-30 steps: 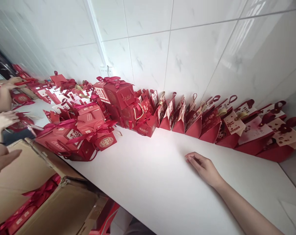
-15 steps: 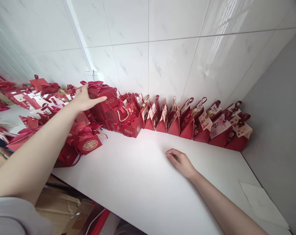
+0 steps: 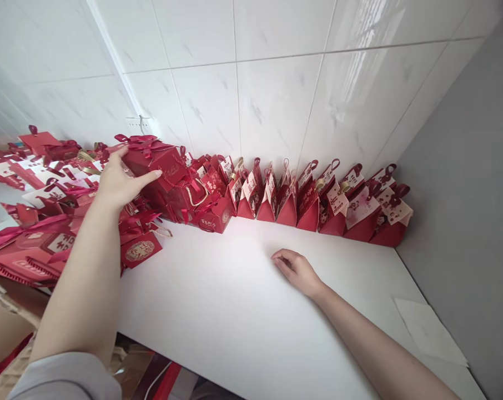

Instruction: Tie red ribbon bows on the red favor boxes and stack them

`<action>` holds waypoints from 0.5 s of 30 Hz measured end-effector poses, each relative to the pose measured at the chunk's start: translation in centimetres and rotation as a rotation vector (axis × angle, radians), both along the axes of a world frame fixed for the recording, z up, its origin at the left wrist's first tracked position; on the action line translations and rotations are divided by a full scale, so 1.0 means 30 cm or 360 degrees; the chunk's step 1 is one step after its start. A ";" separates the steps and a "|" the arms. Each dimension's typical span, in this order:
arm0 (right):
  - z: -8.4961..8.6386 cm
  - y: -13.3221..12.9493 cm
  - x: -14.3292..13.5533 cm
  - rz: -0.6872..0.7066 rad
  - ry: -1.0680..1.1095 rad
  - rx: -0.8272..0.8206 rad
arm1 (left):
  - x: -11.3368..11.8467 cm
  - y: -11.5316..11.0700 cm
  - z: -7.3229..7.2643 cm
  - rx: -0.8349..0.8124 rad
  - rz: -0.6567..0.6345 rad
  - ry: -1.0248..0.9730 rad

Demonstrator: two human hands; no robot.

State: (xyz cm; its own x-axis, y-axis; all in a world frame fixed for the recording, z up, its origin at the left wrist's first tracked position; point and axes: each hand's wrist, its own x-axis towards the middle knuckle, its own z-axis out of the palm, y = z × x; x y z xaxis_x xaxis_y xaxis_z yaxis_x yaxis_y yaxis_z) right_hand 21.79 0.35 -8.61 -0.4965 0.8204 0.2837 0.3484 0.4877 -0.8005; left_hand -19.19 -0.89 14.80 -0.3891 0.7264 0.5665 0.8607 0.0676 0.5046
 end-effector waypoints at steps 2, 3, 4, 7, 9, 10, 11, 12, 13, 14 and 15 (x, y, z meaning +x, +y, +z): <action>0.001 -0.001 -0.001 -0.0004 0.0010 -0.0006 | 0.035 -0.028 -0.019 0.0128 -0.0037 0.0000; 0.002 -0.001 -0.001 -0.0005 0.0015 -0.0012 | 0.055 -0.041 -0.026 0.0180 -0.0121 -0.0027; 0.004 -0.001 0.000 -0.0005 0.0021 -0.0019 | 0.077 -0.052 -0.034 0.0202 -0.0253 -0.0084; 0.007 -0.003 0.002 -0.0011 0.0056 -0.0059 | 0.159 -0.058 -0.073 0.0082 -0.0755 -0.0302; 0.008 -0.005 0.004 -0.0029 0.0103 -0.0100 | 0.232 -0.033 -0.133 -0.0144 -0.1161 -0.0421; 0.007 -0.004 0.005 -0.0042 0.0135 -0.0123 | 0.274 -0.014 -0.176 -0.0299 -0.1411 -0.0487; 0.005 -0.003 0.005 -0.0058 0.0175 -0.0146 | 0.319 0.007 -0.227 -0.0433 -0.1661 -0.0532; 0.003 -0.001 0.006 -0.0078 0.0224 -0.0165 | 0.363 0.028 -0.284 -0.0523 -0.1891 -0.0585; -0.001 0.002 0.007 -0.0100 0.0281 -0.0182 | 0.406 0.047 -0.345 -0.0649 -0.2105 -0.0671; -0.006 0.007 0.008 -0.0126 0.0345 -0.0199 | 0.444 0.063 -0.405 -0.0800 -0.2288 -0.0803; -0.012 0.014 0.009 -0.0155 0.0414 -0.0217 | 0.476 0.073 -0.462 -0.0972 -0.2391 -0.0950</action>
State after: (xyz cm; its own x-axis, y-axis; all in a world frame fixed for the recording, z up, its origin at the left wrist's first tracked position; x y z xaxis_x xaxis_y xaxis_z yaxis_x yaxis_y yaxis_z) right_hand 22.05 0.76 -8.98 -0.3389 0.8998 0.2749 0.1627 0.3438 -0.9248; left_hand -4.90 1.32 0.95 0.7393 0.6599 0.1341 0.0641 -0.2672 0.9615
